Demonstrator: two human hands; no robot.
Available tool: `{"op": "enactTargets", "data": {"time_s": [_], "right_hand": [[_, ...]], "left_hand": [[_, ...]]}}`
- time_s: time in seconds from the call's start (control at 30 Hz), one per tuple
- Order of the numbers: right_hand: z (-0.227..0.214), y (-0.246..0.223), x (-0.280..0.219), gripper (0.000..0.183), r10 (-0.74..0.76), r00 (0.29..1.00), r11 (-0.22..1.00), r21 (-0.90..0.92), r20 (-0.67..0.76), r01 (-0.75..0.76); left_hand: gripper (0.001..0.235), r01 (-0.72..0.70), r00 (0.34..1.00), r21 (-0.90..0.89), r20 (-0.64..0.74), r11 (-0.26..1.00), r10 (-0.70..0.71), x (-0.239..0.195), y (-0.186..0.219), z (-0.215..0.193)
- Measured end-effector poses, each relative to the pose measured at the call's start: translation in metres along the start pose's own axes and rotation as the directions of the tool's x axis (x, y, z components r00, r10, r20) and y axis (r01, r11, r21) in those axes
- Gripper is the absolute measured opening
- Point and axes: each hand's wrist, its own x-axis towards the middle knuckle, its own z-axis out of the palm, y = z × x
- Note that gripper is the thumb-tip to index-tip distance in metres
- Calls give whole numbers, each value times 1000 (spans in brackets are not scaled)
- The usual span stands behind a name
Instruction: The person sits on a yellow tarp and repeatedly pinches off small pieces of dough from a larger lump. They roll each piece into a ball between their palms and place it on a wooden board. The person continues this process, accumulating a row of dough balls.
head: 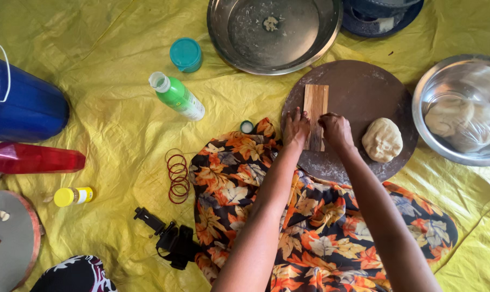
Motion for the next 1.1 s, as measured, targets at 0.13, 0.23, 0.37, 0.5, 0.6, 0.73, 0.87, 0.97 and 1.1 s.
{"op": "enactTargets", "data": {"time_s": [0.13, 0.23, 0.37, 0.5, 0.6, 0.73, 0.87, 0.97, 1.1], "right_hand": [[-30, -46, 13, 11, 189, 977, 979, 53, 95, -195], [-43, -63, 11, 20, 176, 984, 975, 132, 31, -179], [-45, -65, -3, 20, 97, 995, 995, -36, -21, -98], [-43, -60, -22, 33, -166, 985, 937, -320, -55, 140], [-34, -56, -23, 18, -149, 988, 967, -216, -41, 137], [-18, -51, -16, 18, -25, 1000, 974, -227, 1, 24], [-7, -51, -11, 13, 8, 999, 960, -282, 45, 5], [-4, -54, -26, 21, -109, 993, 946, -303, 48, 118], [-5, -62, -56, 20, -108, 993, 969, -220, 44, 115]], "left_hand": [[73, -35, 999, -79, -12, 996, 35, -22, -9, -25], [51, -45, 998, -104, 32, 994, 48, -30, -14, -36], [36, -52, 999, -56, -6, 997, 51, -27, -14, -31], [28, -39, 999, -48, -25, 998, 38, -16, -9, -15], [45, -23, 971, -122, -238, 992, -7, -8, -8, -7], [19, -48, 999, -122, -15, 991, 47, -8, -9, -9], [16, -18, 999, -81, -50, 997, 14, -14, -10, -13], [36, -28, 998, -74, -66, 997, 23, -11, -9, -12], [65, -39, 998, -71, -59, 997, 35, -4, -7, -4]]}}
